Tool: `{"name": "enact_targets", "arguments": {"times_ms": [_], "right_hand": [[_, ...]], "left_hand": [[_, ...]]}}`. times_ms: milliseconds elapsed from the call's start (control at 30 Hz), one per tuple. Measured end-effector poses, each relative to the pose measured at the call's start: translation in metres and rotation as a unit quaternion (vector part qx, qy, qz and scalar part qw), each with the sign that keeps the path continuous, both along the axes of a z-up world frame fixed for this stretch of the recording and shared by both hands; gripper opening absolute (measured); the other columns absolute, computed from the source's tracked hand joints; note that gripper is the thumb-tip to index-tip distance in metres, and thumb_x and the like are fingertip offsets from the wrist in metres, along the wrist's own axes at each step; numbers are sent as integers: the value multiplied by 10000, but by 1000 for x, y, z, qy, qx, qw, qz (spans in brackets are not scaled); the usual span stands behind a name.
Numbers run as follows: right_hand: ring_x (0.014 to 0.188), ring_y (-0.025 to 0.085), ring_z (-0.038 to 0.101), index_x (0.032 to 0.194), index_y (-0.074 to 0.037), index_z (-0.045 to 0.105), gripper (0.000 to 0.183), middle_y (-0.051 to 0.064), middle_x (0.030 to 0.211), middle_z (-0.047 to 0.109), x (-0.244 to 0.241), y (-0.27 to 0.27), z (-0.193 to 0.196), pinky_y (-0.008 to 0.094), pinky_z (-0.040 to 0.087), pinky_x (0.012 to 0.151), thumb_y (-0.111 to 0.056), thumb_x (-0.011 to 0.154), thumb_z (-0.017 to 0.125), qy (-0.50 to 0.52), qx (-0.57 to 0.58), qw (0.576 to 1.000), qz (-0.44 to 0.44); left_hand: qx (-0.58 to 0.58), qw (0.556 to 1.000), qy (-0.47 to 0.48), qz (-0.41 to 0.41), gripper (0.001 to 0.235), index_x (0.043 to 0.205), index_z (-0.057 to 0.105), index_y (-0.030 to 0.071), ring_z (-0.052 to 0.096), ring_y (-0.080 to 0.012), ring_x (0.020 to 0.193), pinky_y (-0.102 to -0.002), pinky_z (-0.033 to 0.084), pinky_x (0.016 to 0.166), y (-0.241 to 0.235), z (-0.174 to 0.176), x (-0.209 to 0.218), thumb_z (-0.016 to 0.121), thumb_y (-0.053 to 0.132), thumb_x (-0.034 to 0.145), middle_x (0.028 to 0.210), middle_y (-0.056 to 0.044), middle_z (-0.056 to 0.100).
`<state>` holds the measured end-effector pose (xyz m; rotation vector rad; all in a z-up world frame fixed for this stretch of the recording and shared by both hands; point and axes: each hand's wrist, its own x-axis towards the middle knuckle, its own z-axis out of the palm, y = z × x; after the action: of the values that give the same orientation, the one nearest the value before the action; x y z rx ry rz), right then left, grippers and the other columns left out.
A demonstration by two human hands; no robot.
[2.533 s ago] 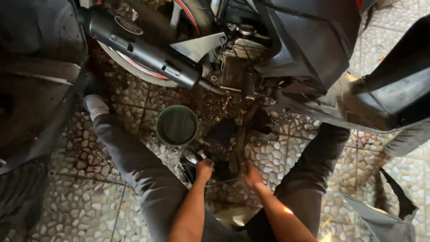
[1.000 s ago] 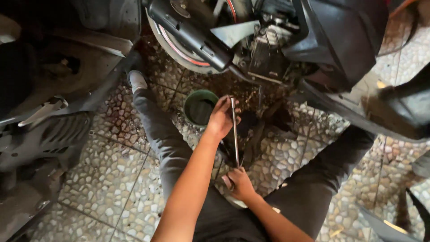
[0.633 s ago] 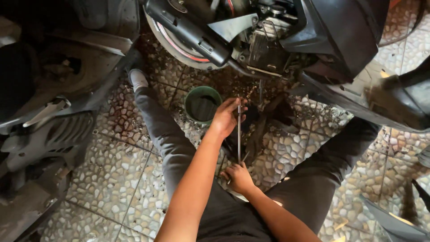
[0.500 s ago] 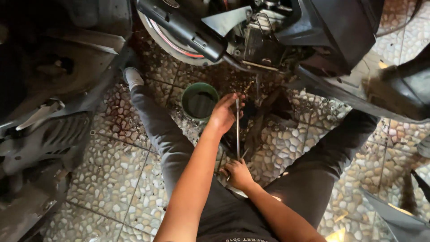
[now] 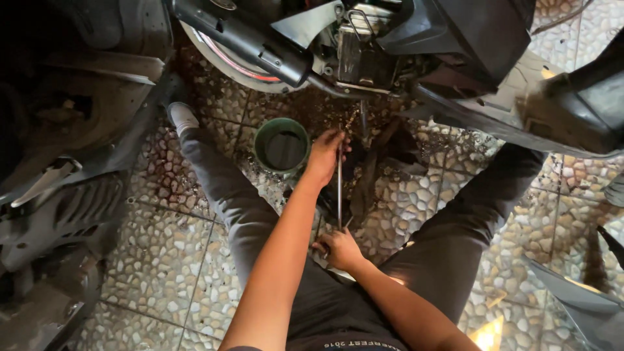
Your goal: The person sits on the floor beside a motorcycle and uses a T-handle wrench to loosen and turn a fastener on the lower engine area. They handle a small metal part with both hands, then resume turning the wrench on the motorcycle.
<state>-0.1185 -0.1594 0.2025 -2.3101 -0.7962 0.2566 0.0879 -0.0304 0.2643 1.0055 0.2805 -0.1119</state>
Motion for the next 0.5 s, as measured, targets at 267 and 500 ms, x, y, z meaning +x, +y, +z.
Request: {"name": "enact_targets", "arguments": {"times_ms": [267, 500], "right_hand": [[861, 375, 635, 888, -81, 637, 163, 139, 817, 662, 7, -6, -3, 511, 457, 813, -129, 750, 709, 1, 58, 998, -41], [671, 415, 551, 744, -18, 519, 256, 198, 680, 547, 13, -24, 15, 491, 412, 623, -92, 909, 700, -28, 172, 970, -170]], "left_hand": [[61, 997, 9, -47, 224, 1141, 661, 95, 680, -147, 745, -292, 477, 598, -43, -26, 38, 680, 269, 1001, 904, -26, 736], [73, 994, 47, -61, 194, 1087, 688, 103, 684, -159, 718, -321, 463, 553, -72, -87, 106, 667, 277, 1005, 873, -22, 726]]}}
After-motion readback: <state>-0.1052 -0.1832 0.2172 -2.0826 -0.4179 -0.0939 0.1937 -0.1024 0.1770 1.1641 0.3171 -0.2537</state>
